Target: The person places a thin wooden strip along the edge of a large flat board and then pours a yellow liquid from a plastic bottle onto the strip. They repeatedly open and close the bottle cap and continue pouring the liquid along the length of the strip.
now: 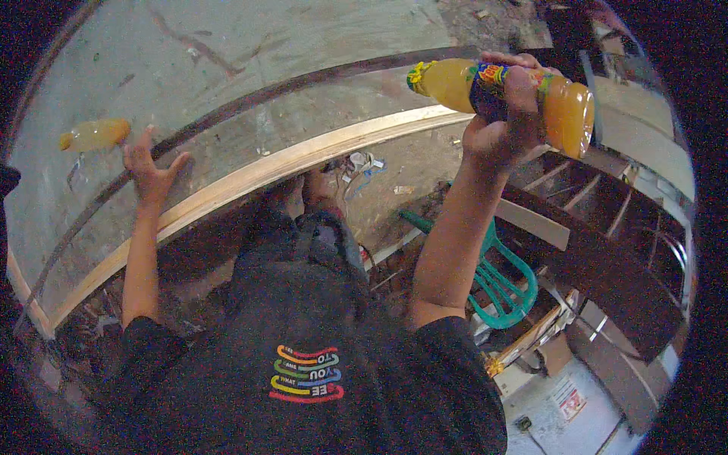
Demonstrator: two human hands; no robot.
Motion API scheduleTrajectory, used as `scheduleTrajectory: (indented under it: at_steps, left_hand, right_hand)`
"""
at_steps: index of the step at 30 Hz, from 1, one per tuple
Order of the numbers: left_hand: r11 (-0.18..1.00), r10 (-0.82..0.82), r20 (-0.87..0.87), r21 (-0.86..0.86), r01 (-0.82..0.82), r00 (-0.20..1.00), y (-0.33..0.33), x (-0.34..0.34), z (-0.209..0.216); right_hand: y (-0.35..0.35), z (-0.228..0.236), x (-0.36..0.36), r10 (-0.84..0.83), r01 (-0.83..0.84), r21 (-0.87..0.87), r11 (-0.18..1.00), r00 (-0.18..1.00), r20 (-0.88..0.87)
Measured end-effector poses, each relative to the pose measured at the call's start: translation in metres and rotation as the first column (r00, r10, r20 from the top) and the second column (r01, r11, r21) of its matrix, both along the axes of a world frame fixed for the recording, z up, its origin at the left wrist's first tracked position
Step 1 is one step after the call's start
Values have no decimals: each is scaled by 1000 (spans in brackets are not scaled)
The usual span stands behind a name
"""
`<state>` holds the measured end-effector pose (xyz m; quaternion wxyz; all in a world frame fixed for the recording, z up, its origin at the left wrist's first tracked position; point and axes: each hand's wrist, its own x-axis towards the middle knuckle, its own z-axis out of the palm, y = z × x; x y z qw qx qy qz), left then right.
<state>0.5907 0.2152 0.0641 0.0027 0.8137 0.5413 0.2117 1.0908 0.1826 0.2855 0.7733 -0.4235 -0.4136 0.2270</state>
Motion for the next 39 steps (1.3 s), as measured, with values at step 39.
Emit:
scheduleTrajectory:
  at_steps: [39]
  left_hand:
    - [986,49,-57,-155,-57,997,10,6,2]
  right_hand:
    - [121,-79,66,386,-620,130,774,299,-873]
